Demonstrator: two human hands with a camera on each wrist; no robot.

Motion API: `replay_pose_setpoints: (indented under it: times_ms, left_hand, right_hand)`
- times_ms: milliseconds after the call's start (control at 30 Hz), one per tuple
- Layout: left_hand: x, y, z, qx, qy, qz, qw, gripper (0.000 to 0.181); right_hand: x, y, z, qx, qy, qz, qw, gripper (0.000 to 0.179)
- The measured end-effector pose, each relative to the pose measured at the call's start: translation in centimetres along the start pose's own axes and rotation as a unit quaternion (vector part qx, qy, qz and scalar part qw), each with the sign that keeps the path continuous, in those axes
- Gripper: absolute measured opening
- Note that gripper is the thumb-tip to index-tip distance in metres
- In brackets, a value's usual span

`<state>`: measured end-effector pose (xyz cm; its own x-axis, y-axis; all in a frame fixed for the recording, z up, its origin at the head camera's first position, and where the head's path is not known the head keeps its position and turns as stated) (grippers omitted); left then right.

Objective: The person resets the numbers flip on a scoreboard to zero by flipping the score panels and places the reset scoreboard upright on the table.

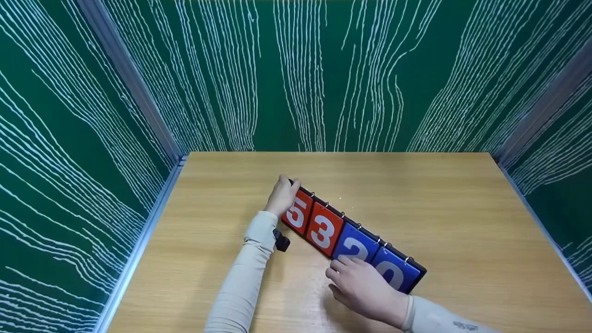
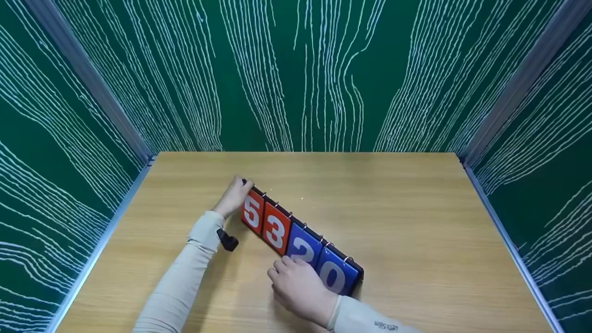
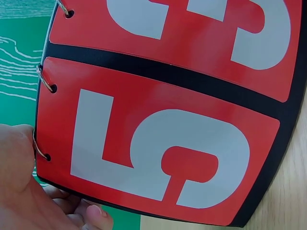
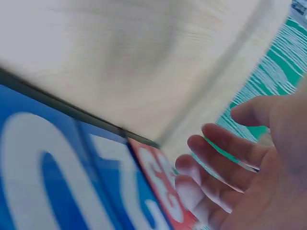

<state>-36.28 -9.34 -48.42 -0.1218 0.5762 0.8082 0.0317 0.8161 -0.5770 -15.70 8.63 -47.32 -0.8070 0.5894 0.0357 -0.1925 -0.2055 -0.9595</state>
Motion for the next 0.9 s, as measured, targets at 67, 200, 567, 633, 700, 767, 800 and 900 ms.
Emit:
replay_pose_setpoints:
  times_ms: [67,200,567,633,700,767,800,900]
  left_hand:
    - [-0.1,0.1,-0.1,-0.006,-0.006,-0.008,0.9999,0.048]
    - [-0.2,0.1,-0.2,-0.021,-0.016,-0.021,0.9994,0.061]
    - [-0.5,0.0,-0.3,-0.037,-0.037,-0.034,0.998,0.074]
    - [-0.5,0.1,-0.4,-0.04,-0.041,-0.034,0.9978,0.075]
    - [-0.4,0.1,-0.5,-0.039,-0.039,-0.032,0.9979,0.073]
    - [-0.3,0.1,-0.5,-0.036,-0.033,-0.027,0.9984,0.071]
    - [-0.2,0.0,-0.5,-0.033,-0.026,-0.023,0.9989,0.067]
    - [0.0,0.0,-0.4,-0.023,-0.007,-0.011,0.9996,0.059]
  right_hand:
    - [0.0,-1.7,0.4,0.0,0.002,0.021,0.9998,0.015]
    - [0.9,-5.3,1.3,0.028,0.007,0.038,0.9989,0.014]
    - [11.7,-8.7,3.8,-0.041,0.165,0.176,0.9695,0.015]
    - [13.9,-7.7,3.8,-0.073,0.185,0.208,0.9576,0.018]
    - [15.6,-6.5,3.6,-0.112,0.195,0.239,0.9446,0.021]
    - [17.0,-5.2,3.3,-0.149,0.196,0.268,0.9314,0.021]
    - [17.6,-4.5,3.1,-0.167,0.196,0.282,0.9243,0.021]
    - [18.8,-2.6,2.5,-0.219,0.199,0.315,0.9018,0.02]
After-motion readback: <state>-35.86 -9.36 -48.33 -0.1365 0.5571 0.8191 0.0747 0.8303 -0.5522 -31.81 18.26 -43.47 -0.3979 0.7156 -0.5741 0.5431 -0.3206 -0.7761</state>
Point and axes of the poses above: each hand's wrist, its own z-axis towards the middle knuckle, its own y-axis out of the palm, x = y × z, the point moved 5 cm from there along z, towards the middle knuckle, and after that the axes turned 2 degrees about -y, right-handed, at the moved point
